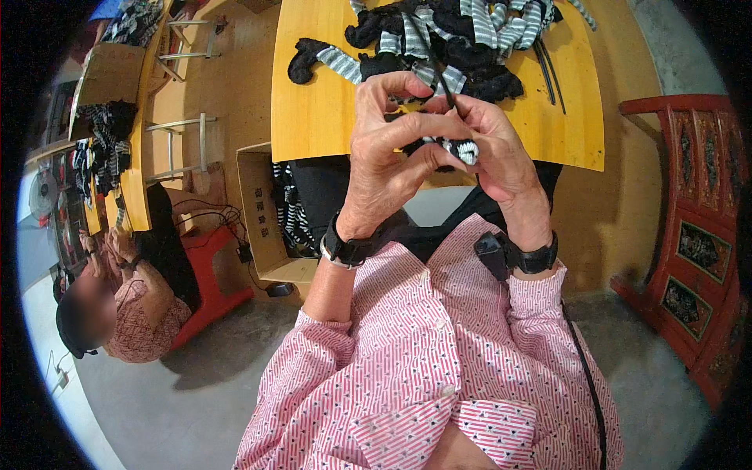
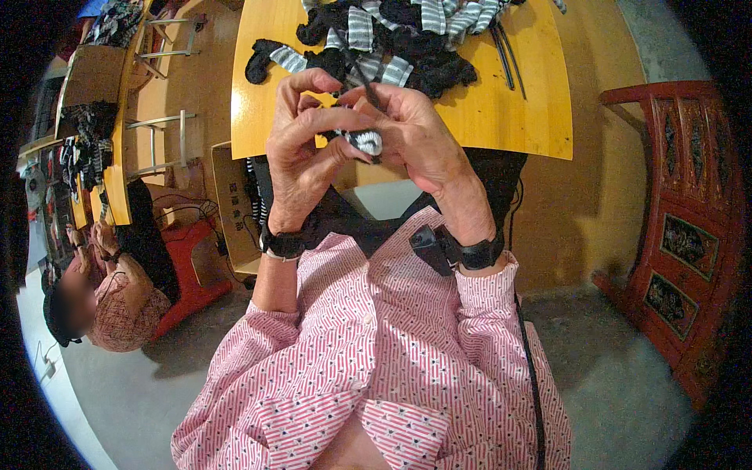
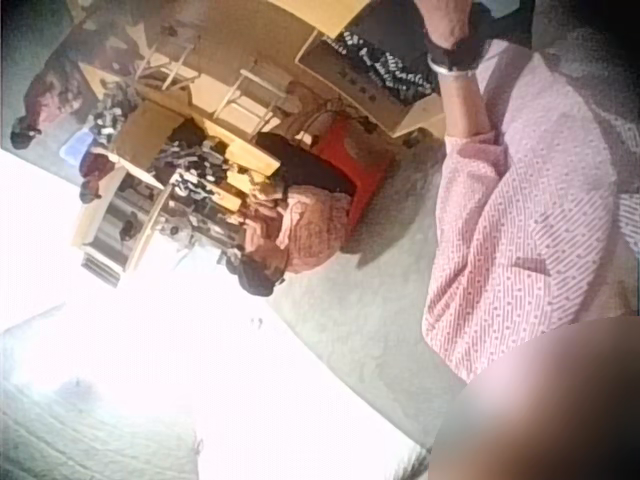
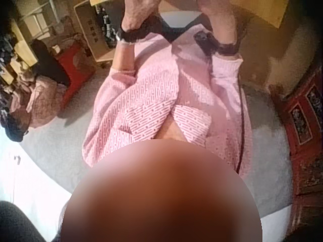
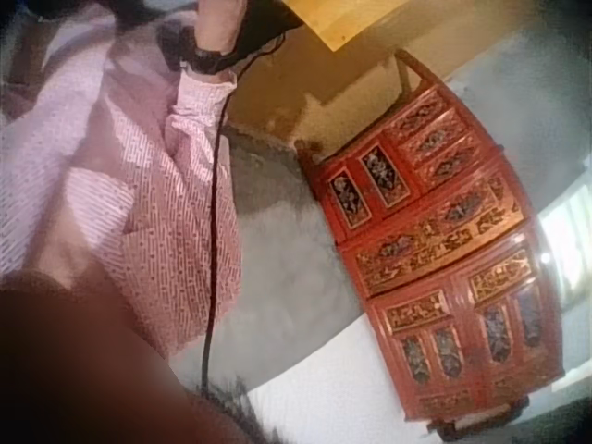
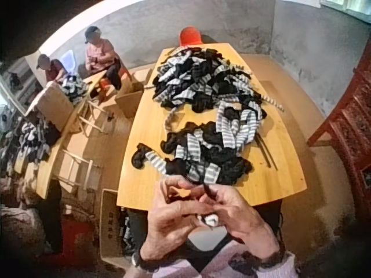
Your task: The recorder is wrapping pieces of striped fabric around black rods at a workstation.
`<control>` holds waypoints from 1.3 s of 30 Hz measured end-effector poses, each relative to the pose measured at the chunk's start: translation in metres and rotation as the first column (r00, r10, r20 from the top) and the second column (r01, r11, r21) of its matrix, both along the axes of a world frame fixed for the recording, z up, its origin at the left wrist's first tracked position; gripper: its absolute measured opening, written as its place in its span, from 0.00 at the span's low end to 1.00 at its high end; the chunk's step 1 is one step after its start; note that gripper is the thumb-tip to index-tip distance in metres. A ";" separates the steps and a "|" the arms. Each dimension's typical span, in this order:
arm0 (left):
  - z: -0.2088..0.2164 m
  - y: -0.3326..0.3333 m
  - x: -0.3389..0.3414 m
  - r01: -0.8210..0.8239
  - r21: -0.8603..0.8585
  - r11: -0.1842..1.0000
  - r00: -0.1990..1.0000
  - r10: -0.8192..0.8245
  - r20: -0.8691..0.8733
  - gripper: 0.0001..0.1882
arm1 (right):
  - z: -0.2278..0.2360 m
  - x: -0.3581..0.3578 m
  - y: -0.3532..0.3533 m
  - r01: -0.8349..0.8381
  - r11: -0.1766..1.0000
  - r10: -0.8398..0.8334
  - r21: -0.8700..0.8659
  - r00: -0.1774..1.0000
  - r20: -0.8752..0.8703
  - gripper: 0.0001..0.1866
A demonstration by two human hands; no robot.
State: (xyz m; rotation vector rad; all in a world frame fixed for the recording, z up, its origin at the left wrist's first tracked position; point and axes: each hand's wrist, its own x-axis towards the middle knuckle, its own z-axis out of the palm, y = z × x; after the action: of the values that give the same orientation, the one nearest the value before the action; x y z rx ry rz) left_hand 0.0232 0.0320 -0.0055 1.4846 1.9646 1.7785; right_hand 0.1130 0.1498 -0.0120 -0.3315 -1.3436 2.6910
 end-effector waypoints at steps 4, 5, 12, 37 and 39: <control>0.005 -0.009 0.000 -0.029 -0.045 0.999 0.986 0.021 -0.166 0.17 | -0.006 0.001 0.000 -0.028 0.994 0.020 0.109 0.998 0.067 0.10; 0.005 -0.011 0.001 -0.030 -0.045 0.999 0.986 0.022 -0.166 0.17 | -0.009 0.001 0.000 -0.029 0.994 0.022 0.109 0.998 0.067 0.10; -0.012 -0.023 0.013 -0.098 0.047 0.994 0.696 0.035 0.717 0.08 | -0.011 -0.002 -0.010 0.304 0.922 -0.283 0.241 0.952 -0.118 0.07; -0.011 -0.002 0.031 -0.214 0.189 0.958 0.590 -0.028 0.807 0.08 | -0.029 -0.002 -0.028 0.402 0.910 -0.390 0.101 0.913 -0.121 0.05; -0.013 -0.002 0.030 -0.207 0.182 0.961 0.596 -0.024 0.803 0.08 | -0.028 -0.004 -0.029 0.431 0.892 -0.414 0.137 0.900 -0.134 0.06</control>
State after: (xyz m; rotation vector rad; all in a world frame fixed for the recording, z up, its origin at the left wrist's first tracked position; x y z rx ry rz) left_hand 0.0533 0.0303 -0.0189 0.3928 1.3609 2.2447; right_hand 0.1091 0.1207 -0.0405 -0.4096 -1.2776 2.1947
